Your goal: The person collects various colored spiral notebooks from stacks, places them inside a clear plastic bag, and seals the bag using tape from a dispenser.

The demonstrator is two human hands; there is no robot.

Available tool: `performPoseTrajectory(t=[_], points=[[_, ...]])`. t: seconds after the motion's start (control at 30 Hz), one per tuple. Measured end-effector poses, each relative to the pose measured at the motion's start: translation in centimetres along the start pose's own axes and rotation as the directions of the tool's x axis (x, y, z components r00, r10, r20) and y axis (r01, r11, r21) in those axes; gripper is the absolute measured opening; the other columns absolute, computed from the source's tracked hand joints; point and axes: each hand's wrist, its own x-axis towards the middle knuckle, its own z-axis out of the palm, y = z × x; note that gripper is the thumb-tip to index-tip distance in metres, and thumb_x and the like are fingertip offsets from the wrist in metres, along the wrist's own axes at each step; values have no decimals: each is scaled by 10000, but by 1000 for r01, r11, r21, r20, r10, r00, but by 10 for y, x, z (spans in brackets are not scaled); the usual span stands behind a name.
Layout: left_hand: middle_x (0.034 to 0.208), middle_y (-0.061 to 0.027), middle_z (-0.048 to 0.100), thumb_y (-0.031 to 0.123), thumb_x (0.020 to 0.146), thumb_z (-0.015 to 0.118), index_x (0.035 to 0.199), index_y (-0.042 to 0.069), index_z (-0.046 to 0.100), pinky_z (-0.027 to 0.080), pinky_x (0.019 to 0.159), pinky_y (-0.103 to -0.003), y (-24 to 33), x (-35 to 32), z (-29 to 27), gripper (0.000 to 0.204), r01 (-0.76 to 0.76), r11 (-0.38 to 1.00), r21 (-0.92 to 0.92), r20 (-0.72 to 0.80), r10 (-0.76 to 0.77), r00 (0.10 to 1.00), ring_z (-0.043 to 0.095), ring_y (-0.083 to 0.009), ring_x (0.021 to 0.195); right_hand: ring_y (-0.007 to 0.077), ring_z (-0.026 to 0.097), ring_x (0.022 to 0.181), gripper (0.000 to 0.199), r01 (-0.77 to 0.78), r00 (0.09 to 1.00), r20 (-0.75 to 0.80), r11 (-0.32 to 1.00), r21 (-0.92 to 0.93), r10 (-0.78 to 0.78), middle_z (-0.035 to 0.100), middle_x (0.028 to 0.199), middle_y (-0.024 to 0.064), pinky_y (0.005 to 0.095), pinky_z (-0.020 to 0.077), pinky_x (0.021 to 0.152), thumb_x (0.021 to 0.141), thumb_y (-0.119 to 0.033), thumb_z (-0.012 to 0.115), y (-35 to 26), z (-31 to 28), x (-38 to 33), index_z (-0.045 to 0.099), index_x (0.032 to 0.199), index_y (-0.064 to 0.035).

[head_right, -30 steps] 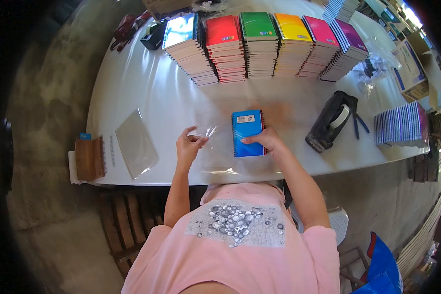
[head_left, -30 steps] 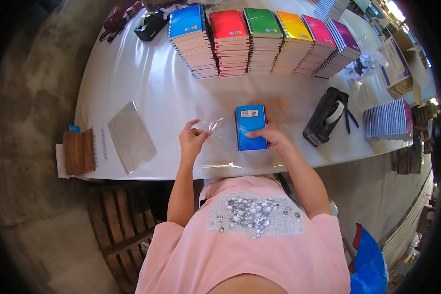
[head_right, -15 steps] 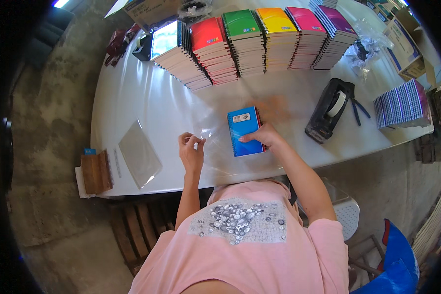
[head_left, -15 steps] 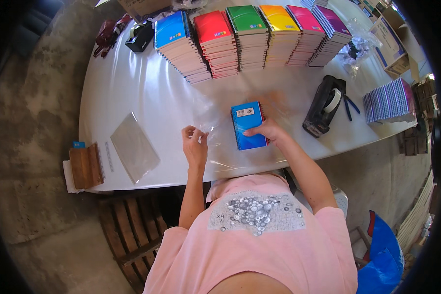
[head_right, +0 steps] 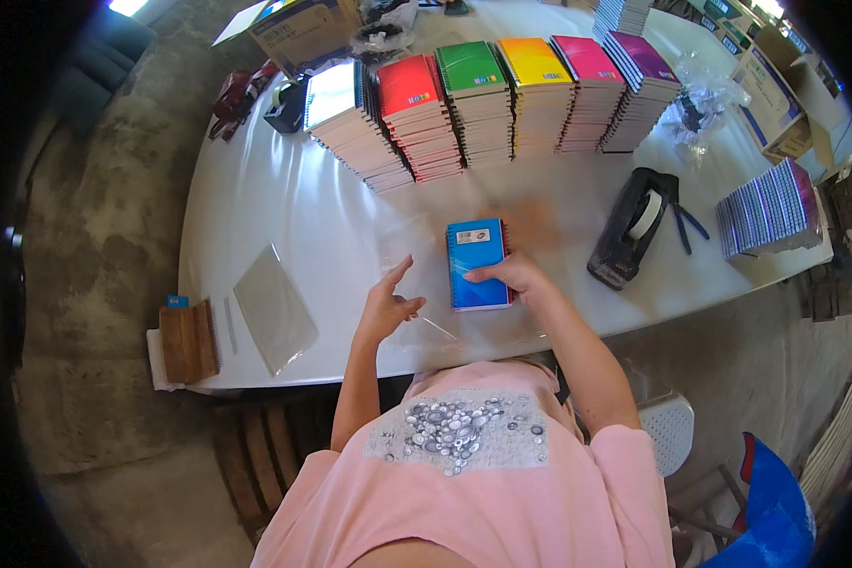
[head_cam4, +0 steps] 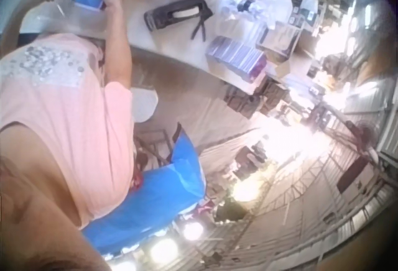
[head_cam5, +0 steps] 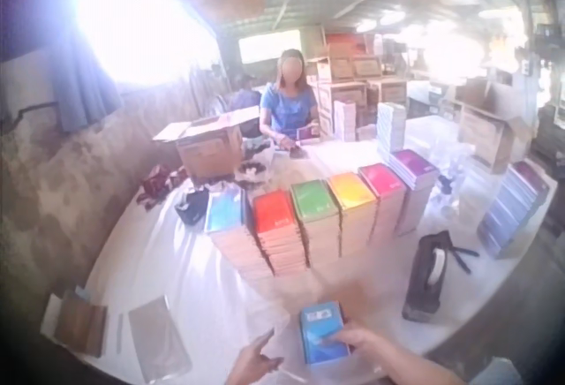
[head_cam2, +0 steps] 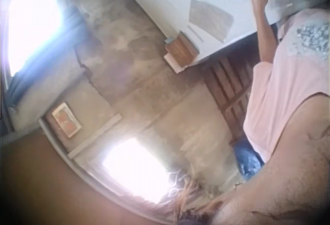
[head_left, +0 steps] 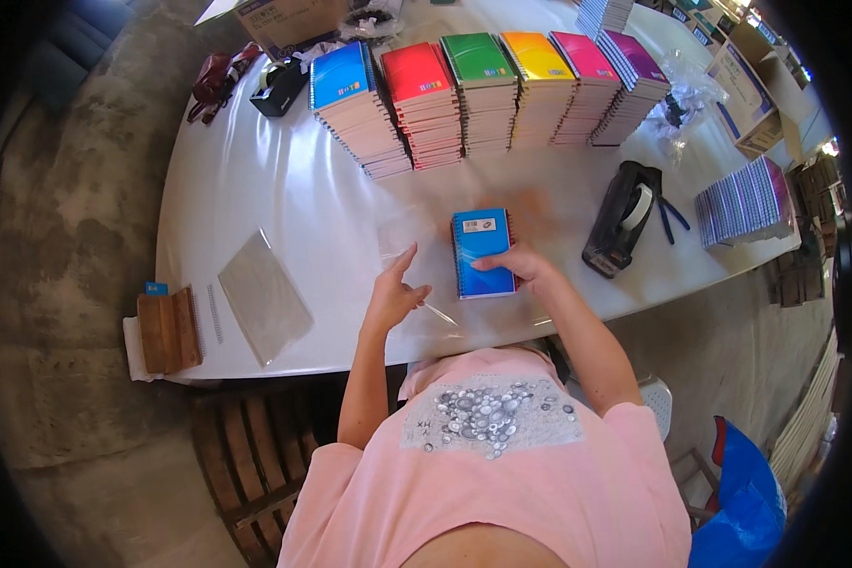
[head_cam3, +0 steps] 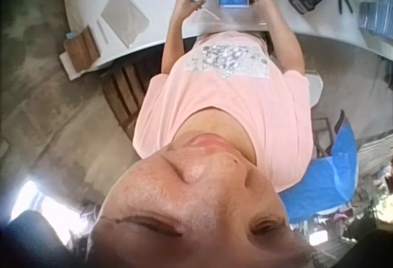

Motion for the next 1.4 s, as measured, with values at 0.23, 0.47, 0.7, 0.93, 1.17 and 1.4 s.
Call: performPoseTrajectory(t=[0.23, 0.47, 0.7, 0.93, 1.17, 1.4], points=[[1445, -176, 283, -78, 675, 639, 1434, 117, 236, 500, 528, -254, 20, -1, 12, 881, -47, 997, -57, -12, 46, 999, 599, -124, 580, 187, 642, 836, 561, -55, 998, -32, 993, -102, 52, 666, 985, 96, 325, 518, 777, 529, -139, 861, 0, 18, 7, 641, 1037, -49], [1489, -194, 163, -28, 619, 628, 1455, 89, 95, 495, 595, -274, 33, 15, 47, 998, -122, 993, 5, 95, 121, 988, 593, -198, 667, 171, 644, 783, 489, -29, 987, -161, 973, -231, -9, 672, 927, 91, 300, 525, 724, 535, -122, 845, -6, 24, -7, 650, 977, -39], [1482, -269, 37, 45, 626, 700, 1415, 99, -182, 429, 871, -333, 36, 30, 57, 1185, -273, 962, 28, 290, 254, 923, 411, -307, 1191, 191, 631, 822, 544, -32, 935, -323, 871, -489, -147, 647, 934, 92, 313, 510, 719, 583, -111, 790, 5, 29, -2, 578, 1071, 1], [1488, -226, -52, 226, 600, 851, 1342, 123, -333, 376, 1005, -372, 37, 29, 56, 1401, -107, 961, -254, 303, 185, 935, 145, -270, 1371, 279, 511, 1129, 802, 169, 983, -72, 985, 21, -167, 439, 1279, 204, 365, 466, 885, 815, -143, 610, -12, 36, -23, 79, 1403, -18], [1402, -182, 351, 177, 624, 830, 1458, 110, 71, 508, 752, -299, 22, 68, 8, 1130, 227, 888, -400, 466, -17, 885, 500, -250, 1127, 356, 320, 1300, 977, 185, 895, -237, 799, -573, -378, 241, 1421, 268, 419, 308, 1036, 812, -295, 639, 41, 12, 8, -69, 1411, 10], [1138, -131, 568, 161, 672, 786, 1260, 66, 469, 470, 723, -305, 10, 152, 3, 674, -152, 981, -120, 81, 162, 983, 589, -200, 892, 340, 190, 1365, 972, -37, 949, -278, 822, -568, -150, 129, 1482, 223, 480, 136, 1092, 822, -298, 614, 21, 22, 0, -95, 1417, -1]])
